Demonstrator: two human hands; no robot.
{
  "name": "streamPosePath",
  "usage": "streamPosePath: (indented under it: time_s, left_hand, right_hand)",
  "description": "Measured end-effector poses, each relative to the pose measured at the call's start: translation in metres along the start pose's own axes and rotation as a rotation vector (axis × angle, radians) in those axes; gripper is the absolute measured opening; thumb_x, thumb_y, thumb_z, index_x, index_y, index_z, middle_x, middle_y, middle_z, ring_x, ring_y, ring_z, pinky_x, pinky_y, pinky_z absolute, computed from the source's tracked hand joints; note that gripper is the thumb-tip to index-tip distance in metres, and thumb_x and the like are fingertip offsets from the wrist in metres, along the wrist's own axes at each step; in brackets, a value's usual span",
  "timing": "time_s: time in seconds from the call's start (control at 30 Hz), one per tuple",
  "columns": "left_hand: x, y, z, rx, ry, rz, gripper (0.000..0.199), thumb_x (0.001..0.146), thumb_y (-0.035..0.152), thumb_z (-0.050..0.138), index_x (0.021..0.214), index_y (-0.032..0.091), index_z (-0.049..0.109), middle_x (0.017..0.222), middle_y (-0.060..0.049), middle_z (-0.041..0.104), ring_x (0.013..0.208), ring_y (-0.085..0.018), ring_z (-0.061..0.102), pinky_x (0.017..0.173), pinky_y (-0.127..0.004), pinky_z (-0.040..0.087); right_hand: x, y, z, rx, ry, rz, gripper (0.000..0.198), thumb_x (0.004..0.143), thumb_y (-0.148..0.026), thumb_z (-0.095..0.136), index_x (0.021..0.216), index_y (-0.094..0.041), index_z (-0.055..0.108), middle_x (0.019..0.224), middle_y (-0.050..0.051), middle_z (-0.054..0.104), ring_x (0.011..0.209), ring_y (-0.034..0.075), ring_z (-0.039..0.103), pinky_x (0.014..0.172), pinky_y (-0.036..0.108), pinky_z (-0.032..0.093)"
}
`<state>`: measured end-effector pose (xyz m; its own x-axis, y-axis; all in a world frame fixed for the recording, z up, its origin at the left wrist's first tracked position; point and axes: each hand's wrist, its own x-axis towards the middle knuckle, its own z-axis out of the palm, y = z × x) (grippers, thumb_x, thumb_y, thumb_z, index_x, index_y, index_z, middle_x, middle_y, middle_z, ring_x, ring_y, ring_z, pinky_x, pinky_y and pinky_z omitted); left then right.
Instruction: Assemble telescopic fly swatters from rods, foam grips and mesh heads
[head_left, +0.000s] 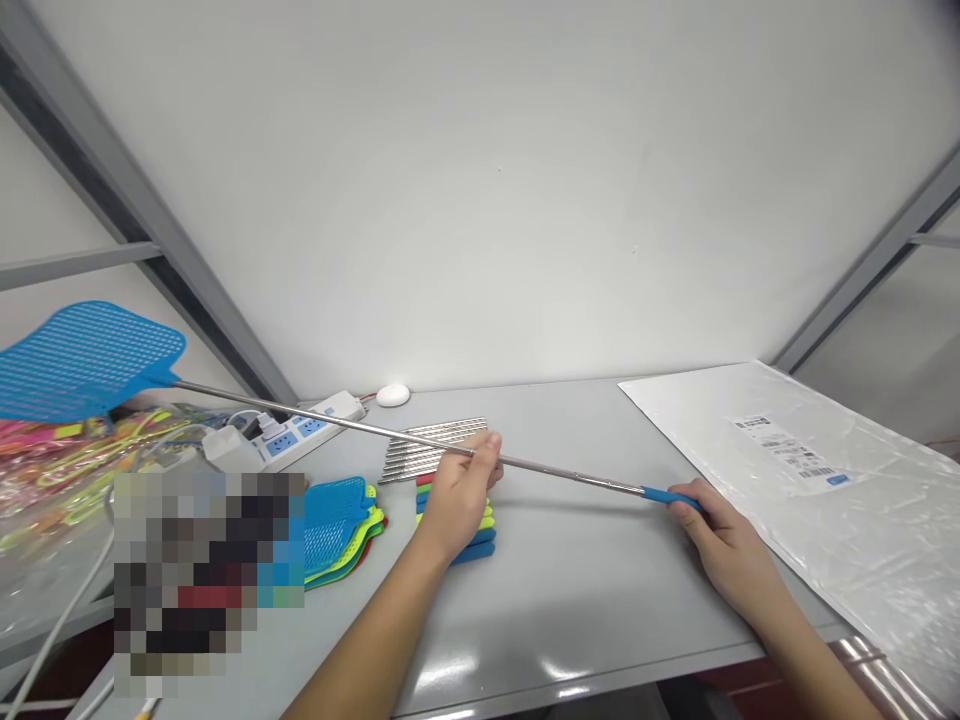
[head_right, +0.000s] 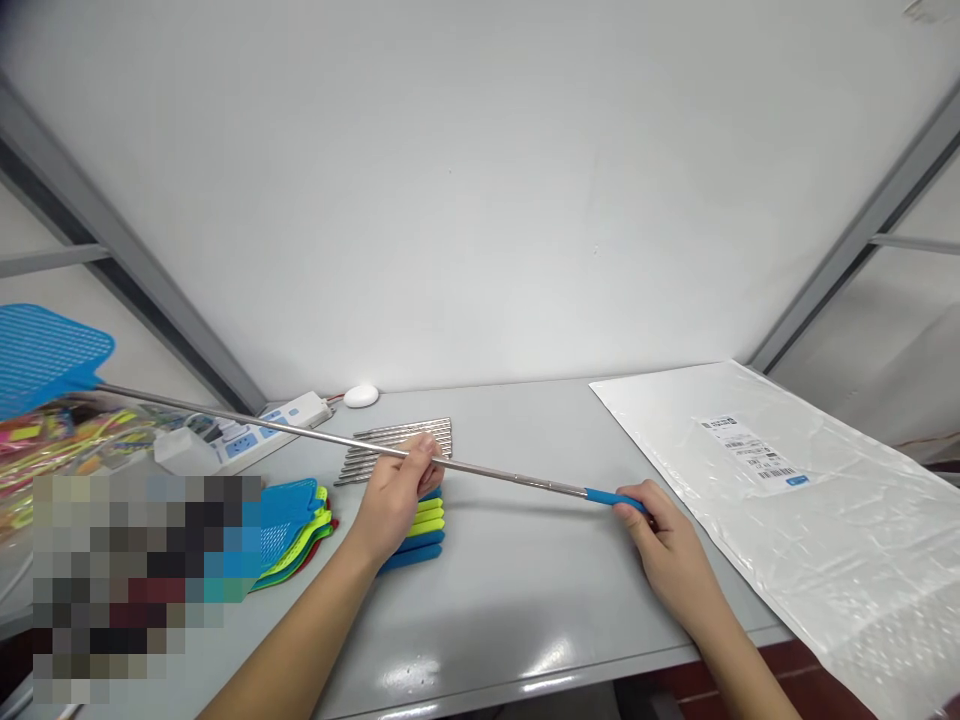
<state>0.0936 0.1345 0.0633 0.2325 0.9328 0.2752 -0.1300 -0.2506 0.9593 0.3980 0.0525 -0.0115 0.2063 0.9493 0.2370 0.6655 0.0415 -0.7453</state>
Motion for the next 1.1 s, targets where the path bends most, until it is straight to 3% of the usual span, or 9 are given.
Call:
streamPosePath:
  time_s: [0.27, 0.5, 0.7, 0.87, 1.1]
  left_hand:
    - [0.004, -0.002, -0.01, 0.006, 0.066, 0.013, 0.04, 0.093, 0.045, 0.051, 0.065, 0.02, 0.036, 0.057, 0.006, 0.024, 0.052, -0.009, 0.023, 0.05, -0.026, 0.018]
    - [-0.004, -0.015, 0.01, 0.131, -0.088, -0.08, 0.044, 0.096, 0.047, 0.044, 0.063, 0.02, 0.035, 0.057, 0.005, 0.029, 0.054, -0.01, 0.025, 0.052, -0.026, 0.021]
    - [-0.004, -0.015, 0.011, 0.13, -0.126, -0.107, 0.045, 0.097, 0.049, 0.042, 0.063, 0.02, 0.035, 0.058, 0.005, 0.03, 0.054, -0.01, 0.025, 0.052, -0.027, 0.021]
    - [0.004, -0.006, -0.005, -0.013, 0.08, -0.066, 0.049, 0.095, 0.053, 0.042, 0.06, 0.02, 0.036, 0.056, 0.004, 0.029, 0.054, -0.011, 0.028, 0.052, -0.027, 0.023]
    - [0.012, 0.005, -0.025, -0.161, 0.377, 0.119, 0.048, 0.094, 0.047, 0.05, 0.058, 0.019, 0.036, 0.057, 0.004, 0.029, 0.051, -0.009, 0.028, 0.048, -0.023, 0.024]
  right_hand:
    - [0.002, 0.001, 0.0, 0.002, 0.029, 0.042, 0.03, 0.093, -0.052, 0.047, 0.097, -0.026, 0.061, 0.078, -0.002, 0.054, 0.07, 0.017, 0.05, 0.064, 0.028, 0.04]
    - [0.003, -0.005, 0.002, 0.008, -0.043, 0.001, 0.029, 0.095, -0.05, 0.044, 0.091, -0.025, 0.06, 0.079, -0.001, 0.054, 0.074, 0.018, 0.051, 0.067, 0.03, 0.04]
    - [0.003, -0.004, -0.001, 0.022, -0.021, -0.002, 0.029, 0.095, -0.05, 0.046, 0.093, -0.026, 0.061, 0.082, 0.0, 0.056, 0.077, 0.019, 0.053, 0.069, 0.03, 0.041]
    - [0.001, -0.003, -0.001, 0.017, -0.001, 0.031, 0.029, 0.094, -0.051, 0.045, 0.095, -0.026, 0.06, 0.08, -0.001, 0.056, 0.075, 0.018, 0.053, 0.067, 0.029, 0.041]
    - [0.0, -0.003, -0.002, -0.018, -0.001, 0.042, 0.03, 0.093, -0.052, 0.045, 0.096, -0.026, 0.061, 0.077, -0.001, 0.057, 0.069, 0.017, 0.051, 0.063, 0.028, 0.042]
